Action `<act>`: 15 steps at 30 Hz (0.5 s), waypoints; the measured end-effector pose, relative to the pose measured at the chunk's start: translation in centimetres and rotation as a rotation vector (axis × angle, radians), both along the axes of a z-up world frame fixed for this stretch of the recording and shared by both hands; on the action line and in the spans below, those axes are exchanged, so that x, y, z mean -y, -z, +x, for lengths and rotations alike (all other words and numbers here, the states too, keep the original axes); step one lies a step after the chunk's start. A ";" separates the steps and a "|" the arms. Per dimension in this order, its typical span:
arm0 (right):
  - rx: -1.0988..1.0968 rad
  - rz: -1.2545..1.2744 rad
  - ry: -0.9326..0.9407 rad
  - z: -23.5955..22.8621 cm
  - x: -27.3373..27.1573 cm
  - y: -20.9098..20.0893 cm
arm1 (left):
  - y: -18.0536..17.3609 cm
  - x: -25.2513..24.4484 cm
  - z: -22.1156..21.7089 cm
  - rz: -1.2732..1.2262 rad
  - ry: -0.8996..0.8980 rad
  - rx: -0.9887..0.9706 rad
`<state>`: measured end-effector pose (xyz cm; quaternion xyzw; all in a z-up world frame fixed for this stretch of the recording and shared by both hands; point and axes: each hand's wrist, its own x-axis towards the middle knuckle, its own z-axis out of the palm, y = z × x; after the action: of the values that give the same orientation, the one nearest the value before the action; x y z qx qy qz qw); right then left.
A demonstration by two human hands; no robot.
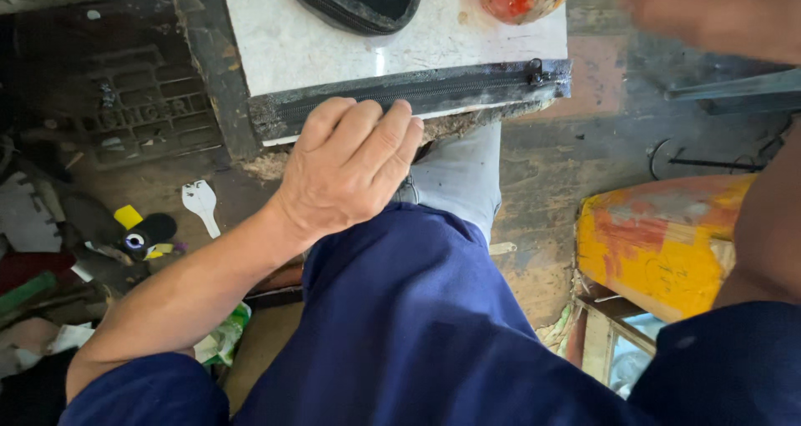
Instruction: The person uses scissors to trim a zipper on a small black pouch, then repeatedly tests the zipper slider by hand. They apply a red substance from a jar to the zipper teeth and continue testing the slider movement.
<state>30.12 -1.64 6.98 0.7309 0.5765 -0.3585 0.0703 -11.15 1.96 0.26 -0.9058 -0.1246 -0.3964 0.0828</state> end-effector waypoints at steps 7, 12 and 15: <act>-0.310 0.178 -0.202 3.9 2.6 2.5 | -0.1 0.0 0.3 0.002 -0.030 -0.013; -0.391 0.800 -0.199 4.6 12.1 1.8 | 0.3 -0.2 0.5 0.018 -0.009 -0.002; -0.342 1.088 0.260 -1.5 13.1 4.2 | -0.3 -0.1 0.7 -0.001 -0.028 -0.025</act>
<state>28.65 -14.73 2.77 0.6583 0.5865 -0.1296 -0.4538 -10.46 2.07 0.52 -0.9090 -0.1364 -0.3837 0.0893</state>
